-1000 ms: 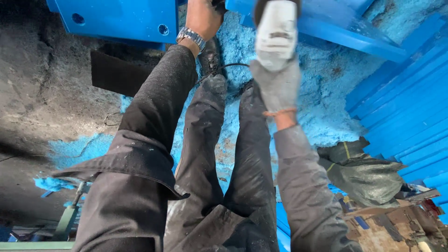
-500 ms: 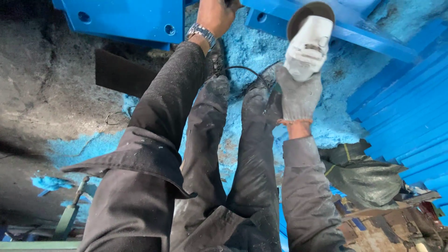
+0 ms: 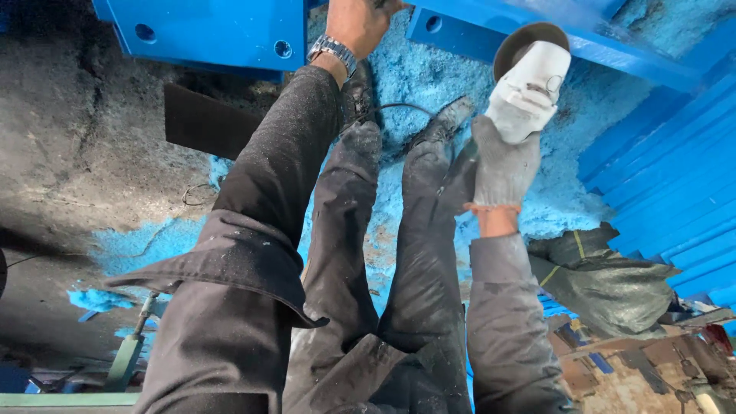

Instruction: Grinding the edges of blue plastic panels using a handheld angle grinder.

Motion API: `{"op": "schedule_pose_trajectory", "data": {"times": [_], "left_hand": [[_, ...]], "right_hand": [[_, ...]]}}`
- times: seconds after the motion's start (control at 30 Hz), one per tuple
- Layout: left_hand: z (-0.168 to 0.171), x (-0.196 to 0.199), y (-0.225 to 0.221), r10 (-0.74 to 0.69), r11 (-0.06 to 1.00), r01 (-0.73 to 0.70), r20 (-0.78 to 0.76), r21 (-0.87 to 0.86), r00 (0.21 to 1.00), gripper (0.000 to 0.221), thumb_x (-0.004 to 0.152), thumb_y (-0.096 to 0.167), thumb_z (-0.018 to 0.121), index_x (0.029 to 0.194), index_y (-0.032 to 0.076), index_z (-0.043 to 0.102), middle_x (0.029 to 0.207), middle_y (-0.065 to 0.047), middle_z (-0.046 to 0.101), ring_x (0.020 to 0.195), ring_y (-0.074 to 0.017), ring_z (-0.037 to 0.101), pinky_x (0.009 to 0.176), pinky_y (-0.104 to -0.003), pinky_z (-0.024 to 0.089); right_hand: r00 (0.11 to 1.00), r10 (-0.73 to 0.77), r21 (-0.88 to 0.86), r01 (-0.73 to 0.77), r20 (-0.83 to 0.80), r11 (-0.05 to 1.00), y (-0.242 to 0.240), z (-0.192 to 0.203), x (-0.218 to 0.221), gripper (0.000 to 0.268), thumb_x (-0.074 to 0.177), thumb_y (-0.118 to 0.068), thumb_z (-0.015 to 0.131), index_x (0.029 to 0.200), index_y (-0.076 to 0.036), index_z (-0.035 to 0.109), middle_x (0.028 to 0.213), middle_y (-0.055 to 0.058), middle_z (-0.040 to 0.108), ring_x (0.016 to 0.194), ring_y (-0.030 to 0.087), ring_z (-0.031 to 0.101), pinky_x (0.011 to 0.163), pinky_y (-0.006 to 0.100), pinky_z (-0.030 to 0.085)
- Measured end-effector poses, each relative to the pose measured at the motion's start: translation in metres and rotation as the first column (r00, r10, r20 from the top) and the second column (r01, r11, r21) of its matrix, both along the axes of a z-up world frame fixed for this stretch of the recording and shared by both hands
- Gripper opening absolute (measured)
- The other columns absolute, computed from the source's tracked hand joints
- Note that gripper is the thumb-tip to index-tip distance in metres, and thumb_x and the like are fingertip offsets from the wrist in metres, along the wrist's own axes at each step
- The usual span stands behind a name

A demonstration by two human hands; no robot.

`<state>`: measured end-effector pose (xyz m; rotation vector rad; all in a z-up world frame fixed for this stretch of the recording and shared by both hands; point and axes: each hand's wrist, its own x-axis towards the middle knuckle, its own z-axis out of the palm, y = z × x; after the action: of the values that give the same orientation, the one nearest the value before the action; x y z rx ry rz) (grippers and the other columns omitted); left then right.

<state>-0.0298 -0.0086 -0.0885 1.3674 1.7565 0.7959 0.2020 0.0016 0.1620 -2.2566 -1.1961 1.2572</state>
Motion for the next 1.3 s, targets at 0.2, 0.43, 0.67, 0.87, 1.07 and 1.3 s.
{"op": "schedule_pose_trajectory", "data": {"times": [0.2,0.43,0.67,0.87,1.07,1.3], "left_hand": [[0.024,-0.006,-0.002,0.071,0.997,-0.065,0.228,-0.032,0.971,0.012,0.097,0.022,0.076,0.101,0.011,0.078,0.089,-0.011,0.077,0.079,-0.0282,0.076,0.071,-0.042,0.061],[0.016,-0.015,-0.018,0.109,0.992,-0.102,-0.079,0.080,0.991,0.035,0.071,0.015,0.084,0.104,0.006,0.075,0.100,-0.021,0.070,0.094,-0.0462,0.065,0.078,-0.050,0.054],[0.055,-0.018,-0.009,0.092,0.995,-0.093,0.017,0.027,0.996,0.037,0.085,0.013,0.087,0.120,0.011,0.073,0.120,-0.018,0.070,0.108,-0.0436,0.066,0.088,-0.048,0.056],[0.069,-0.022,-0.006,0.084,0.993,-0.089,0.070,0.080,0.994,0.037,0.093,0.021,0.091,0.124,0.011,0.073,0.125,-0.016,0.070,0.108,-0.0407,0.069,0.085,-0.047,0.059],[0.068,-0.023,-0.006,0.083,0.996,-0.083,0.005,0.026,0.997,0.035,0.088,0.026,0.095,0.115,0.013,0.076,0.118,-0.012,0.074,0.104,-0.0369,0.072,0.084,-0.046,0.060],[0.066,-0.012,-0.009,0.057,0.996,-0.064,-0.113,-0.064,0.992,0.059,0.077,0.028,0.099,0.123,0.010,0.066,0.121,-0.018,0.067,0.106,-0.0426,0.067,0.087,-0.049,0.058]], "right_hand": [[0.920,0.052,-0.092,-0.095,-0.388,0.991,0.004,0.031,-0.051,0.047,0.088,-0.019,0.082,0.127,-0.001,0.064,0.119,0.006,0.072,0.106,0.014,0.070,0.093,0.029,0.058],[0.982,0.163,-0.387,-0.186,-0.091,0.903,0.031,0.058,-0.135,0.056,0.073,-0.042,0.084,0.110,-0.003,0.068,0.094,0.007,0.080,0.078,0.018,0.078,0.070,0.031,0.062],[0.986,0.020,-0.281,-0.067,-0.166,0.958,0.015,0.033,-0.057,0.054,0.079,-0.040,0.084,0.116,-0.003,0.074,0.105,0.007,0.080,0.092,0.017,0.076,0.081,0.031,0.059],[0.940,-0.333,-0.289,0.298,-0.079,0.910,0.026,0.039,0.039,0.040,0.087,-0.019,0.086,0.118,-0.001,0.069,0.101,0.009,0.073,0.081,0.020,0.070,0.070,0.032,0.056],[0.942,-0.283,-0.194,0.248,-0.180,0.949,0.014,0.021,0.041,0.042,0.087,-0.014,0.083,0.123,-0.001,0.066,0.106,0.005,0.074,0.090,0.016,0.072,0.078,0.029,0.058],[0.930,0.216,-0.181,-0.277,-0.297,0.944,0.018,0.039,-0.074,0.043,0.088,-0.040,0.082,0.117,-0.009,0.076,0.108,0.004,0.082,0.097,0.018,0.080,0.084,0.031,0.062]]}}
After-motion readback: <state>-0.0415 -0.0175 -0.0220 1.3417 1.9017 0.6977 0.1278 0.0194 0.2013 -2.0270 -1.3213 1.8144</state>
